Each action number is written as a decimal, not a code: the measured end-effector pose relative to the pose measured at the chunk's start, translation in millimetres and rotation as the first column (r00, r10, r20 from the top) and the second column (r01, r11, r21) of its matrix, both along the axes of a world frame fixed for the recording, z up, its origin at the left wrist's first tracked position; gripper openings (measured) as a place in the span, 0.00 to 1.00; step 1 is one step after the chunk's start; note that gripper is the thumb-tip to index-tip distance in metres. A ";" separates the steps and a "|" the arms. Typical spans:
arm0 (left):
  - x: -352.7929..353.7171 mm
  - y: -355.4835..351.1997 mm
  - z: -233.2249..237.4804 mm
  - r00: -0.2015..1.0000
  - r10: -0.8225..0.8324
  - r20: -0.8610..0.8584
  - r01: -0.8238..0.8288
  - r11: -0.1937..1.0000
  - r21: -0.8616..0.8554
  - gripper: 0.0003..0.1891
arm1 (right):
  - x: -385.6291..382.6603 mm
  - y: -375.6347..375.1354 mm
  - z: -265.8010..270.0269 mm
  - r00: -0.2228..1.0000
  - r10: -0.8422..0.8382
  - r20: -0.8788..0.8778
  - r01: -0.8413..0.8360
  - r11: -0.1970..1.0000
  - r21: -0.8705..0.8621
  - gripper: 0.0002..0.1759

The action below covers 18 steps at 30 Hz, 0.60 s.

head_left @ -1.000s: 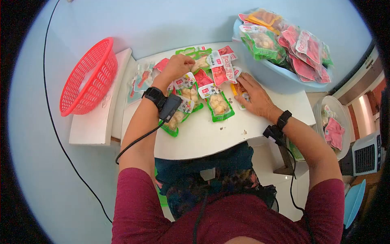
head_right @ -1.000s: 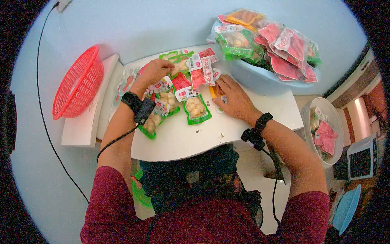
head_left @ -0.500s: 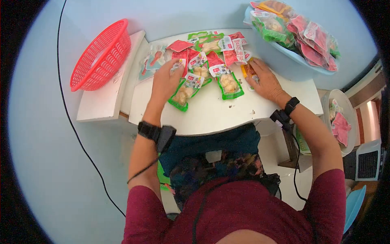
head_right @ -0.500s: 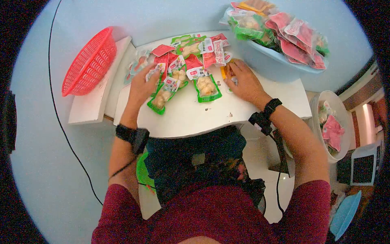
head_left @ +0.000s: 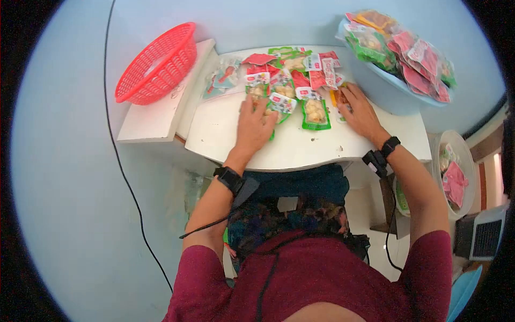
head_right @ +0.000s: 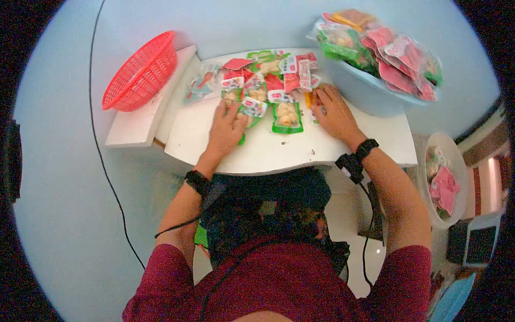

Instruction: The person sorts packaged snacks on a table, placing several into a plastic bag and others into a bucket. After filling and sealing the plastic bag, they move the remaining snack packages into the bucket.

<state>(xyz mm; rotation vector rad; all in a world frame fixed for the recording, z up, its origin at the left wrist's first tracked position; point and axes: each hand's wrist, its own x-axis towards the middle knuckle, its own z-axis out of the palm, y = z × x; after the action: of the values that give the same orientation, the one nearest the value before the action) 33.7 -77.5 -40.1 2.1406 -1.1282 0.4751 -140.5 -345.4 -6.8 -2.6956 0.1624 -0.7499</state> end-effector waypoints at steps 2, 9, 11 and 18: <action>-4.5 -9.3 -3.7 1.000 -0.019 -0.021 0.019 1.000 -0.016 0.27 | 3.8 -10.3 -15.1 0.999 0.001 0.049 0.000 1.000 -0.021 0.24; -11.0 -35.2 0.9 0.995 -0.090 -0.035 0.092 0.994 0.057 0.30 | 1.6 -6.2 -10.8 0.997 -0.053 -0.051 0.054 0.998 0.019 0.29; -10.8 -33.7 9.5 0.983 -0.135 -0.127 0.147 0.985 0.086 0.32 | 3.4 -9.0 -15.8 0.998 -0.053 -0.044 0.054 0.998 0.016 0.29; 28.4 -5.6 56.0 0.992 -0.089 0.086 0.093 0.995 -0.040 0.28 | 0.5 0.6 -3.2 0.989 -0.095 -0.117 0.101 0.994 0.044 0.29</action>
<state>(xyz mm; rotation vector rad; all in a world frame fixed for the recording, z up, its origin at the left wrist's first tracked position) 62.1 -83.1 15.9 2.0384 -1.2450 0.5471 -140.1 -344.9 -10.0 -2.6997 0.3400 -0.6097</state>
